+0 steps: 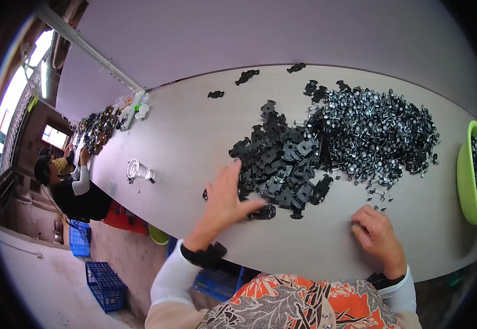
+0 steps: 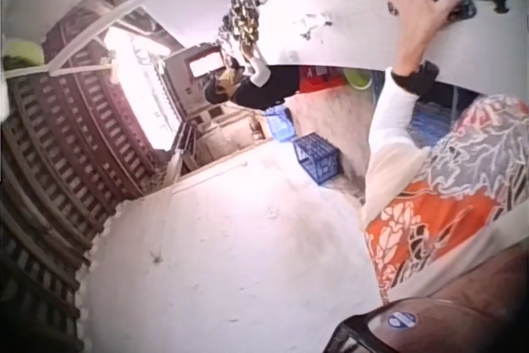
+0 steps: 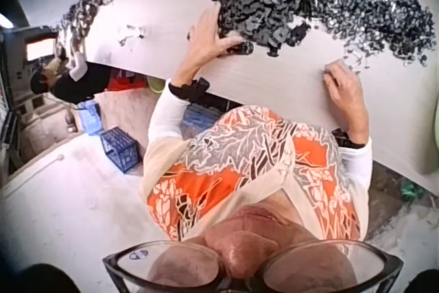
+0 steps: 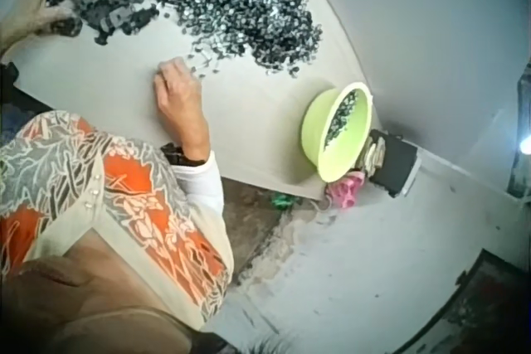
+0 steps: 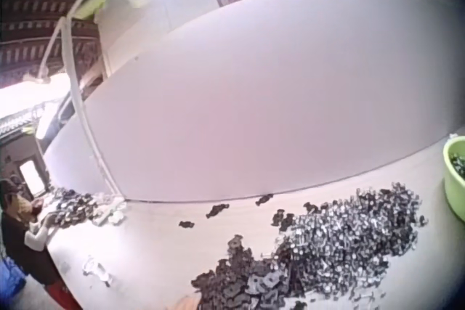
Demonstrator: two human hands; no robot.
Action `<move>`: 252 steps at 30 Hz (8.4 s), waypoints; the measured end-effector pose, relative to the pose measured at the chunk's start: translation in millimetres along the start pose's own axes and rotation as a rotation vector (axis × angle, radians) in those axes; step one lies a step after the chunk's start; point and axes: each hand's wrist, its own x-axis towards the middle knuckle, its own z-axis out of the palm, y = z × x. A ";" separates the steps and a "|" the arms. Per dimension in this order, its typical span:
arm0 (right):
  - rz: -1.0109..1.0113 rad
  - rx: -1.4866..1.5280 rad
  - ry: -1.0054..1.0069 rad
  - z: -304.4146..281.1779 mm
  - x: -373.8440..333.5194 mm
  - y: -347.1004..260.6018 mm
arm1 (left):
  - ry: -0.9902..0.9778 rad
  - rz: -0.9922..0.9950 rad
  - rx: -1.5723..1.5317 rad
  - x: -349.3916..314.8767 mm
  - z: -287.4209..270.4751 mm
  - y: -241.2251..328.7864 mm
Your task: The person sits at a table and assembles small metal hardware components by hand. They pick up black plastic clips and silver bolts, insert the bolts into the clips, and place the finished assemblies on the table. The person occasionally gathers loose parts from a large pile to continue the repetitive assembly process.
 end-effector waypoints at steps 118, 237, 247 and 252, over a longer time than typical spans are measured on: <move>0.115 0.104 -0.051 -2.3 5.3 26.3 | -0.317 0.301 -0.018 226.4 -60.2 84.8; 0.028 0.808 0.733 -46.7 57.4 -4.7 | -0.871 0.356 -1.185 -41.2 104.9 208.6; 0.008 0.745 0.837 -52.0 53.7 7.7 | -0.990 0.293 -1.280 -52.1 111.9 205.2; 0.022 0.975 0.813 -48.9 55.5 6.4 | -1.032 0.394 -1.103 -41.5 103.3 208.3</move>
